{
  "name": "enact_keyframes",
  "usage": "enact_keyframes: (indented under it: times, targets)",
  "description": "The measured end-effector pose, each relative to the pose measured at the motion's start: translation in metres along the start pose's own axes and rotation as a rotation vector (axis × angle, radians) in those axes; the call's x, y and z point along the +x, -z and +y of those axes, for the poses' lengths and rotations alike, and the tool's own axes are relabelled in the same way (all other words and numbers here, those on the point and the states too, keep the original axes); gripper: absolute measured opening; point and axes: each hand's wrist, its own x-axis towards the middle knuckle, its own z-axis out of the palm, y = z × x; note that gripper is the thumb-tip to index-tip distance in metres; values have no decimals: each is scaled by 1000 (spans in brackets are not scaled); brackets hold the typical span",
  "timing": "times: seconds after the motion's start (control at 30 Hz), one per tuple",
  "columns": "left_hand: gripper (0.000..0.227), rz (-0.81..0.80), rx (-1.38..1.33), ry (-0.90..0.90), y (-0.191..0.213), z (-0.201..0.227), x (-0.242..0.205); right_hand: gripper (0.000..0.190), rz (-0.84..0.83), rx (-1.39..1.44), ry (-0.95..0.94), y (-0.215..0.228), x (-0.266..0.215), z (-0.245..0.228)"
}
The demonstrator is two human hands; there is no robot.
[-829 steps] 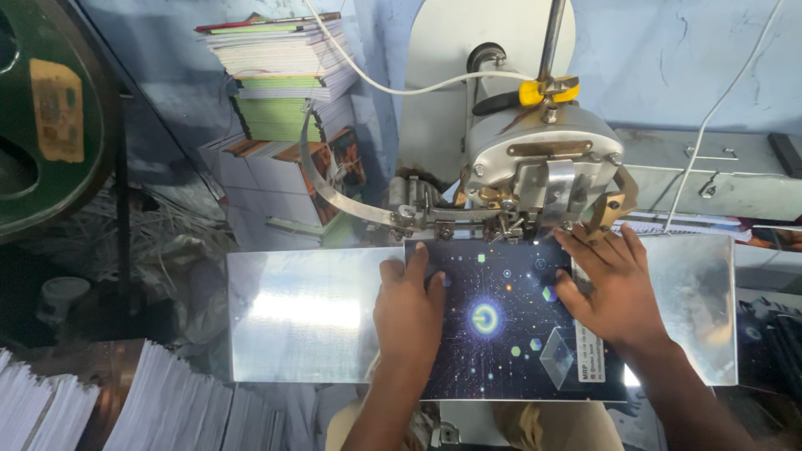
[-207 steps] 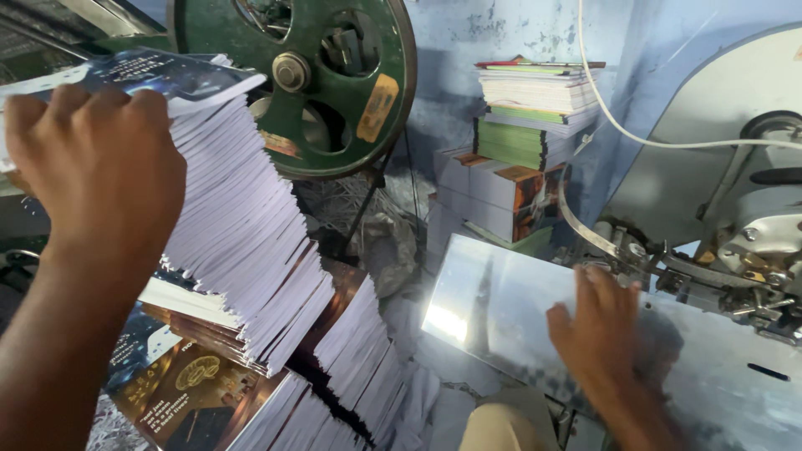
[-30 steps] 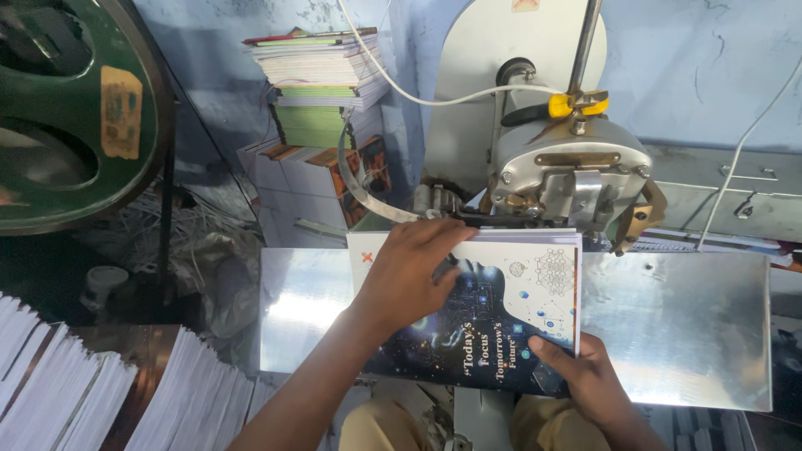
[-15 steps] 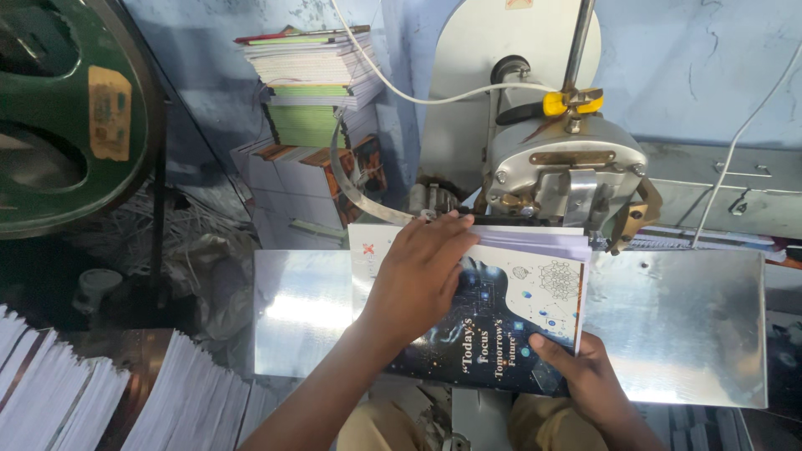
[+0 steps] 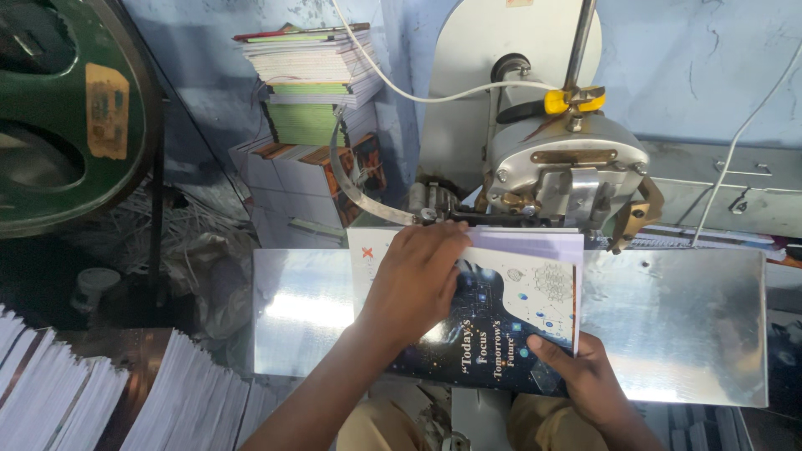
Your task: The person places a book cover onto a binding machine, aligns it, and operates the machine to stitch the spine. The person then removes the bound book and places it on a stack, repeating the process with additional covers.
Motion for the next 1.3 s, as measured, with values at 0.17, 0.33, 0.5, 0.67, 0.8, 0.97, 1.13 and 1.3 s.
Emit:
enact_keyframes:
  times: [0.17, 0.33, 0.5, 0.67, 0.8, 0.97, 1.13, 1.3]
  targets:
    - [52, -73, -36, 69, 3, -1, 6, 38, 11, -28, -13, -3, -2, -3]
    - [53, -48, -2, 40, 0, 0, 13, 39, -6, 9, -11, -3, -2, -3]
    - [48, -111, 25, 72, -1, -4, 19, 38, 1, -62, 16, -2, -1, 1]
    - [42, -175, 33, 71, 1, -8, 24, 38, 16, -29, -41, -2, -1, 1]
    - [44, -227, 65, 60, 2, -7, 23, 38, 13, 13, -44, -3, -1, 0]
    - [41, -175, 71, 58, 2, -2, 18, 38, 9, -24, -30, -2, -1, 1]
    - [41, -122, 68, 39, 3, 1, 12, 38, 6, -4, -6, -1, 0, 3]
    - [34, -19, 71, -10, 2, 6, 8, 40, 0, 54, -3, -1, 2, 6]
